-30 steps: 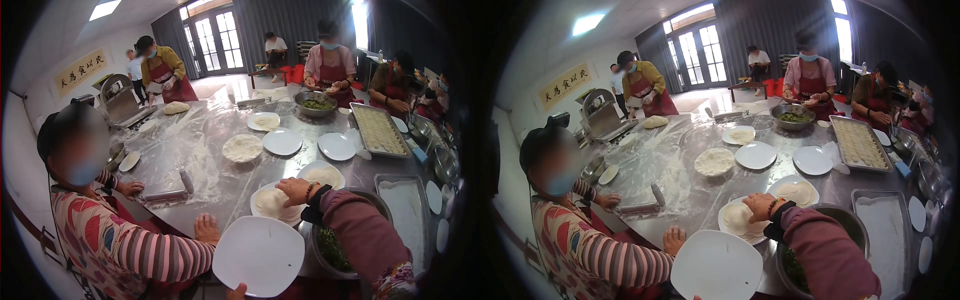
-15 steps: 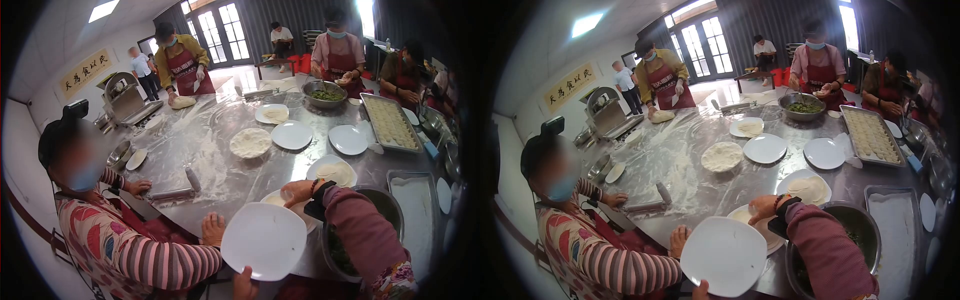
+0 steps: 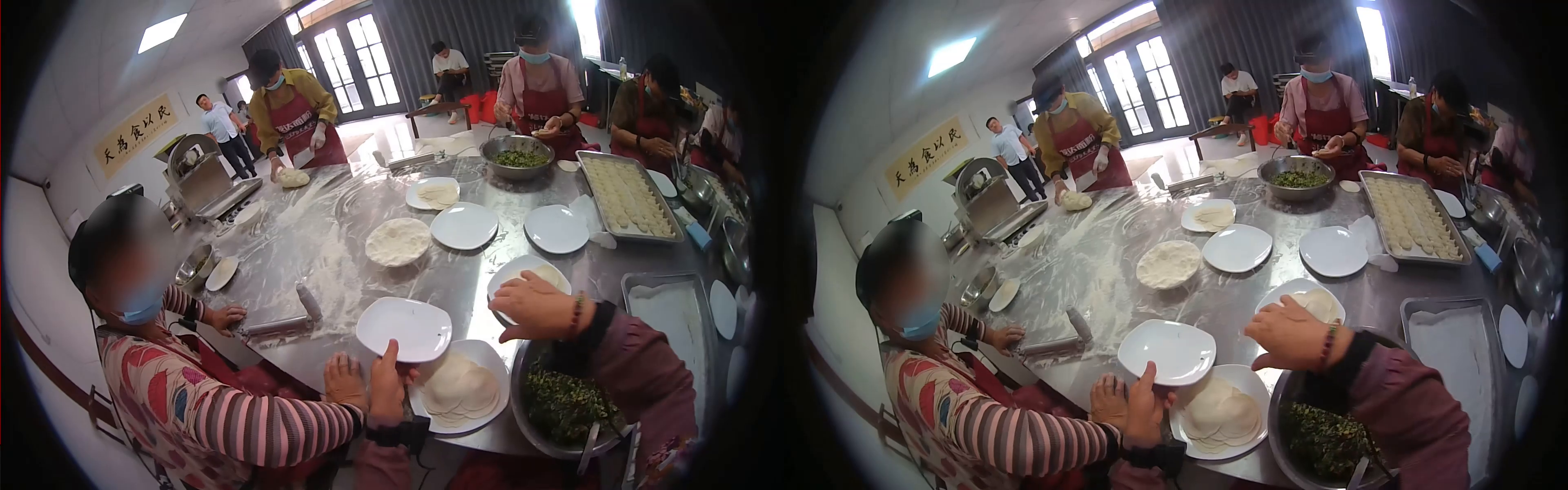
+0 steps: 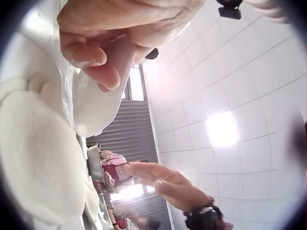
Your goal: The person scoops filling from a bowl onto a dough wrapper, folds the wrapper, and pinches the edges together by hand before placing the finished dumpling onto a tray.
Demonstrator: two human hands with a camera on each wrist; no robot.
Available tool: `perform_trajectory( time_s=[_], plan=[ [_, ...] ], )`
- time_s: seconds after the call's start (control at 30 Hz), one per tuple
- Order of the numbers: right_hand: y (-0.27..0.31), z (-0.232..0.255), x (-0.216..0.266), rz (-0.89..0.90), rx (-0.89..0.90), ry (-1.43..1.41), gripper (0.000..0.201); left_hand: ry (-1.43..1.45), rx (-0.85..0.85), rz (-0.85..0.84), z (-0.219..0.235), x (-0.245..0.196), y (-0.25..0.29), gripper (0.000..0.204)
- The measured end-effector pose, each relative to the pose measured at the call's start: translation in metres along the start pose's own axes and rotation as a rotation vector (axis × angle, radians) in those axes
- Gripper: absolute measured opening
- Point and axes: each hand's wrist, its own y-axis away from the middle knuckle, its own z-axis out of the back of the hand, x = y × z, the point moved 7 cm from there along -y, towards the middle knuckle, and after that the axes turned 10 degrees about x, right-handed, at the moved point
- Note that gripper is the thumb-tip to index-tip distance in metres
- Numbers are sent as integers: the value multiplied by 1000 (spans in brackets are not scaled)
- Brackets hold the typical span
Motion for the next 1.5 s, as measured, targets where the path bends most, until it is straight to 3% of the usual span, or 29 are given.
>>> perform_trajectory(
  time_s=[0.1, 0.33, 0.53, 0.63, 0.7, 0.9, 0.93, 1.0, 1.07, 1.1, 1.17, 1.27, 1.3, 1.4, 1.5],
  plan=[
    [54, 39, 11, 38, -105, -123, 44, 49, 104, 179, -6, 8, -25, 39],
    [153, 51, 12, -99, -189, -203, 51, 82, 89, 100, -10, 6, -29, 40],
    [194, 36, 45, -72, -178, -235, 53, 183, 103, 11, -11, 10, -29, 36],
    [227, 43, 57, -167, -243, -259, 51, -63, 69, -105, -19, -11, -12, 38],
    [256, 37, 66, -224, -264, -283, 50, -507, 119, -230, -24, -18, 0, 36],
    [340, -29, 86, -449, -332, -429, 52, -731, 211, -123, -25, -11, 45, 34],
    [340, -31, 88, -453, -333, -435, 52, -736, 214, -120, -28, -12, 42, 34],
    [334, -32, 95, -393, -334, -453, 48, -1159, 401, -243, -62, -22, 23, 38],
    [330, -27, 96, -375, -383, -440, 45, -1140, 480, -95, -91, -27, -1, 40],
    [329, -23, 95, -364, -391, -445, 46, -1150, 480, -99, -98, -35, -14, 40],
    [333, -24, 90, -355, -402, -454, 47, -1004, 475, 120, -94, -26, -48, 38],
    [345, -33, 82, -361, -422, -485, 46, -1154, 546, 86, -89, -18, -88, 36],
    [350, -40, 78, -380, -420, -479, 46, -1305, 536, 58, -92, -20, -94, 38],
    [357, -52, 70, -400, -427, -483, 45, -1385, 439, 32, -84, -14, -123, 46],
    [365, -63, 63, -418, -431, -491, 46, -1239, 433, -18, -70, 2, -162, 53]
  ],
)
